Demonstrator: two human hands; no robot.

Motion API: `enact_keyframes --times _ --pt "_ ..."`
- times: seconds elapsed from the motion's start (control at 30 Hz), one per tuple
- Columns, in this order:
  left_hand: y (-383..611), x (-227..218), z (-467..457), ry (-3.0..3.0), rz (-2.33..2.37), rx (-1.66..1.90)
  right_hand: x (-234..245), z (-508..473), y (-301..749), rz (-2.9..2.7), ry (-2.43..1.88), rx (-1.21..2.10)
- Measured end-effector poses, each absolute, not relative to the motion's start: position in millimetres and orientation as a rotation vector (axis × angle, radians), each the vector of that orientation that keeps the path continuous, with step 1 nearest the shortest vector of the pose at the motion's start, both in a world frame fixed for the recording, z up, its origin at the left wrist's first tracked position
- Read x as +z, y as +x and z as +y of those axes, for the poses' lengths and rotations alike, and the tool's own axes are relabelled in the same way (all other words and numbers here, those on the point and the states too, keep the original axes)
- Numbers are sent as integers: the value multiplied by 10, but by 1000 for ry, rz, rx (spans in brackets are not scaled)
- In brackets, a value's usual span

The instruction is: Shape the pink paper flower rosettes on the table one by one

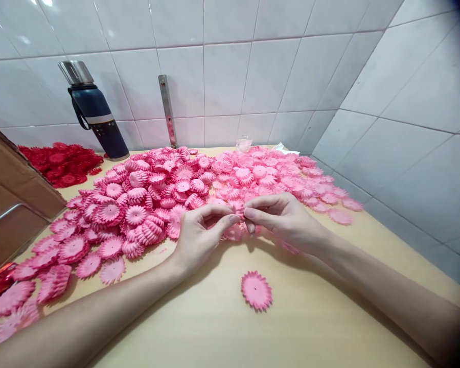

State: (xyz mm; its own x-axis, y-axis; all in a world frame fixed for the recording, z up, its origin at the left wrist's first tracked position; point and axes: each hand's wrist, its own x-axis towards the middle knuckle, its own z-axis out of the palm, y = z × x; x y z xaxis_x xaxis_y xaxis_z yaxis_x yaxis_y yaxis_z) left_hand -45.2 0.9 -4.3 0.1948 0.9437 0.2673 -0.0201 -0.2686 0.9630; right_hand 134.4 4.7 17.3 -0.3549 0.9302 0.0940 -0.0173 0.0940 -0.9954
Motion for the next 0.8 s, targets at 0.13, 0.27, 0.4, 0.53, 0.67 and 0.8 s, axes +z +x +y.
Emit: enact_keyframes --times 0.13,0.27,0.4,0.53,0.67,0.8 --pt "-443 -28 7 1532 901 1245 142 53 1353 -1520 -933 1417" --pt "-439 -22 1 1519 888 1216 120 54 1359 -1512 -915 1449" --pt "-443 -19 10 1509 898 1202 101 58 1349 -1451 -856 1535" --pt "-446 2 18 1550 881 1219 87 62 1337 -1368 -804 1595" --pt "-438 14 11 1538 866 1244 82 53 1338 -1425 -812 1581" --pt "-431 -21 22 1474 841 1182 92 35 1328 -1461 -851 1540"
